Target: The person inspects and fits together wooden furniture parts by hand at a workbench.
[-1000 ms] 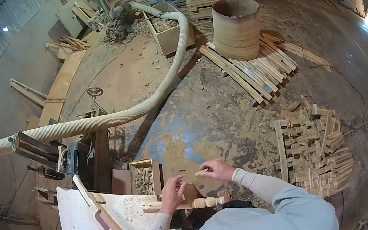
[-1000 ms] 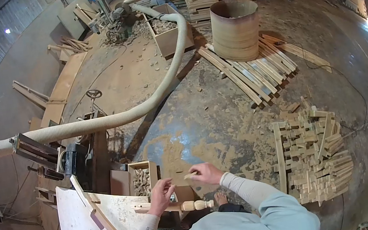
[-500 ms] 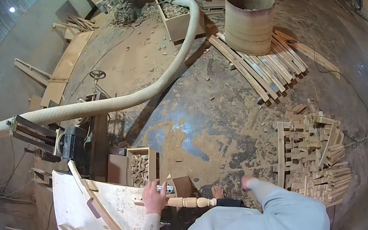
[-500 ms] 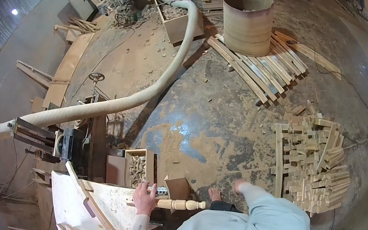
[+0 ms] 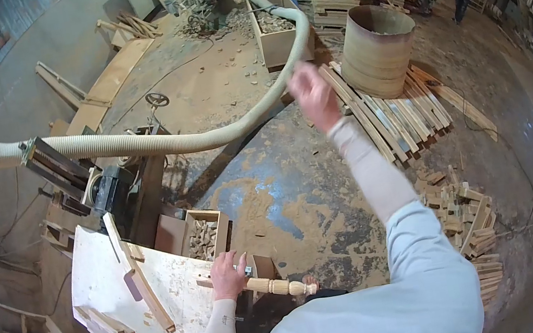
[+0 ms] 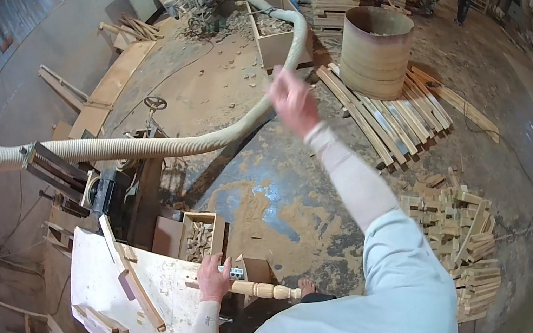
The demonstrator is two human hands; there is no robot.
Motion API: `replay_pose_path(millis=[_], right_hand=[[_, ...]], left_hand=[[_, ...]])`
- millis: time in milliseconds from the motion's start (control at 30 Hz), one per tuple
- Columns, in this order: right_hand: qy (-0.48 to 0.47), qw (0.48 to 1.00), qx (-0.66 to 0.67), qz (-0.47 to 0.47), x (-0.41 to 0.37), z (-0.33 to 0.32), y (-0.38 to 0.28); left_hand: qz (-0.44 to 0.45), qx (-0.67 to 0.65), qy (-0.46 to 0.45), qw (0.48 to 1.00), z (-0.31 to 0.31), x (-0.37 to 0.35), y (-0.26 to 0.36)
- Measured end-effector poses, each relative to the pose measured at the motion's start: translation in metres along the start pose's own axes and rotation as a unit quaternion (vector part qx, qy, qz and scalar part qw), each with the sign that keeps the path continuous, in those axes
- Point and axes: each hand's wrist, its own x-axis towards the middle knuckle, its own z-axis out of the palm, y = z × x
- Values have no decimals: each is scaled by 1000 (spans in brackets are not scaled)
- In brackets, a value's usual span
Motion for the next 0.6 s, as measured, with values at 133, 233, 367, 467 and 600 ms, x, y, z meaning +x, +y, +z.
replay_pose_path(millis=[133, 233, 367, 467, 600], right_hand=[[-338, 933, -10, 124, -194, 48, 7], [-500, 847, 53, 172, -316, 56, -10], [-602, 766, 51, 217, -364, 47, -65], [-631, 743, 73, 212, -382, 44, -95], [-647, 735, 33, 201, -403, 57, -110]], left_hand=[[9, -14, 7, 1000, -3, -2, -2], [18, -24, 13, 999, 0, 1, 1], [23, -65, 35, 997, 1, 2, -2], [-4, -149, 28, 988, -3, -2, -3], [-61, -297, 38, 952, -32, -12, -13]])
